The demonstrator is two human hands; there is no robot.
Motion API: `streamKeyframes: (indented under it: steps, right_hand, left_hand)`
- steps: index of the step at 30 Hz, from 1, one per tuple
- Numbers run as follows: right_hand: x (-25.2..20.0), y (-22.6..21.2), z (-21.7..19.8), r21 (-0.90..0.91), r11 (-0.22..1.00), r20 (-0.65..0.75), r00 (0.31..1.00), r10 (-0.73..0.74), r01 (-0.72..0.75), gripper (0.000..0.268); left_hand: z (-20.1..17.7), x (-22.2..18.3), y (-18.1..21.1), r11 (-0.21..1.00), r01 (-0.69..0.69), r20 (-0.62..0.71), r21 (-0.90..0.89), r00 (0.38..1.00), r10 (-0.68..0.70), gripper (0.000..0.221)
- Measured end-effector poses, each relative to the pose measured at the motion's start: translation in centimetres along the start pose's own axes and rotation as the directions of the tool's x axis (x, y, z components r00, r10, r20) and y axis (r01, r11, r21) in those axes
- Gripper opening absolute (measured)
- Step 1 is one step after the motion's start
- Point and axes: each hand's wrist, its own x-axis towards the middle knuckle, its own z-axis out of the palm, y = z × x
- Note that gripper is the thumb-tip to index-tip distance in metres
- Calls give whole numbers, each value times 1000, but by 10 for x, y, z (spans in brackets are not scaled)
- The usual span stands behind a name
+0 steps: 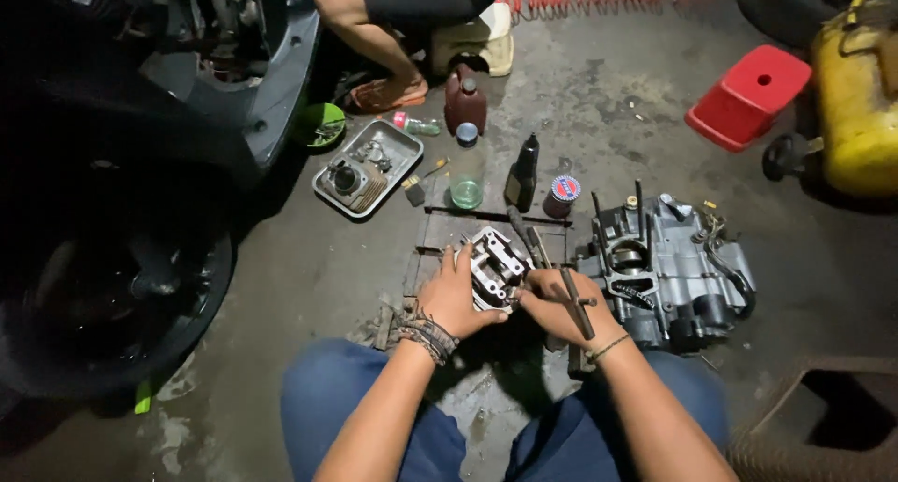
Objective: A person is repairing a motorcycle engine cylinder head using a small metal tool while sitting on the floor.
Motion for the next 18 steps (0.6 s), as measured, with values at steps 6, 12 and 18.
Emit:
streamKeyframes:
  steps: [6, 12, 18]
  right_hand:
    - [7, 17, 7, -80, 997, -66, 998, -24, 19, 29]
    - [15, 26, 33, -179, 976, -1, 992, -128, 125, 30]
    - [6, 6, 4, 95, 996, 19, 1000, 1, -3, 26]
  left_hand:
    - [6, 1, -3, 1000, -22, -30, 6, 999, 22, 124]
    - [6, 3, -5, 1000, -22, -31, 10, 999, 23, 125]
    - [3, 4, -5, 998, -32, -40, -51, 999, 30, 126]
